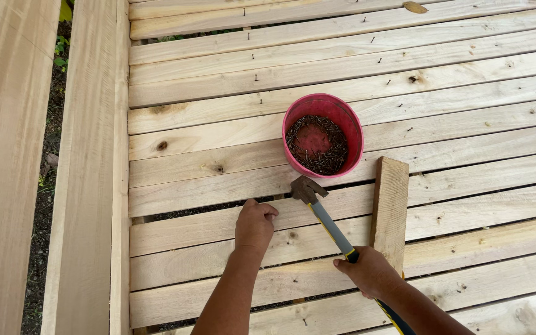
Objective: The person uses a claw hammer and a small wood block as a fulcrum to pull nails out of a slatted wooden frame, working nail by nail across the surface. They drop the extracted nails into a pink bucket and reposition the wood block under new nails to continue pulling.
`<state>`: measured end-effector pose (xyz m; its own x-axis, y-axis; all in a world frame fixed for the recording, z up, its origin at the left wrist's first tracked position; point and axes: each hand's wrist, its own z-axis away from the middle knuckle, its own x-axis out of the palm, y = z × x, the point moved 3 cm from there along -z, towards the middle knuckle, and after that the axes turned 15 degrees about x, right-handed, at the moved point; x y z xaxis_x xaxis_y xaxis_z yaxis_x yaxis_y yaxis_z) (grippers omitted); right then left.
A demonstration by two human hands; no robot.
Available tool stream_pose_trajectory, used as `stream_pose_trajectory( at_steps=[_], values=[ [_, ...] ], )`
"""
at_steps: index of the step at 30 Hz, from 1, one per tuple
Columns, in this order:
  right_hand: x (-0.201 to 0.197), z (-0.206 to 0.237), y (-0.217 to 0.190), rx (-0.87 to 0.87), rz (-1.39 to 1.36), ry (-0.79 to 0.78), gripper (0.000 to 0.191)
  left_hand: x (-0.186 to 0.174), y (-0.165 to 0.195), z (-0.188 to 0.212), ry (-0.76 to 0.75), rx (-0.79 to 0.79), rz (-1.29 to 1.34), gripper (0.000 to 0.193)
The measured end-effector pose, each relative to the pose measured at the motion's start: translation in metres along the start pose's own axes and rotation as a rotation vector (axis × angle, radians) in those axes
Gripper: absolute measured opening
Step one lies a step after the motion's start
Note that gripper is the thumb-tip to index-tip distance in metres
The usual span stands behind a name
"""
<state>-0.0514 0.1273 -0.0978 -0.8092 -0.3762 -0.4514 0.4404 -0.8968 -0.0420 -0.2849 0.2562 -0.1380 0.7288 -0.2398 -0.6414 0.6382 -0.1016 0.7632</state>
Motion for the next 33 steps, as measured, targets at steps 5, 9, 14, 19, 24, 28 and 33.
stream_pose_trajectory(
  at_steps=[5, 9, 14, 19, 24, 28, 33],
  values=[
    [-0.002, -0.002, 0.000, 0.019, 0.042, 0.032, 0.047, 0.004, 0.008, -0.001, 0.013, 0.073, -0.053, 0.018],
    [-0.002, -0.004, 0.000, 0.015, 0.054, 0.055, 0.047, 0.008, 0.012, -0.005, 0.076, 0.150, -0.078, 0.018],
    [0.001, -0.003, 0.001, 0.019, 0.062, 0.051, 0.047, 0.013, 0.008, -0.005, 0.092, 0.011, 0.103, 0.010],
    [0.003, -0.003, 0.000, 0.035, 0.036, 0.044, 0.045, 0.013, 0.002, -0.006, 0.134, 0.021, 0.138, 0.004],
    [0.004, -0.004, 0.000, 0.038, 0.041, 0.041, 0.048, 0.013, 0.003, -0.008, 0.080, 0.024, 0.063, 0.005],
    [0.007, -0.003, -0.001, 0.046, 0.042, 0.049, 0.045, 0.013, 0.012, -0.005, 0.056, 0.070, -0.055, 0.006],
    [0.009, 0.001, 0.003, -0.029, 0.114, 0.103, 0.045, 0.015, 0.024, 0.005, 0.140, 0.170, -0.133, 0.003]
  ],
)
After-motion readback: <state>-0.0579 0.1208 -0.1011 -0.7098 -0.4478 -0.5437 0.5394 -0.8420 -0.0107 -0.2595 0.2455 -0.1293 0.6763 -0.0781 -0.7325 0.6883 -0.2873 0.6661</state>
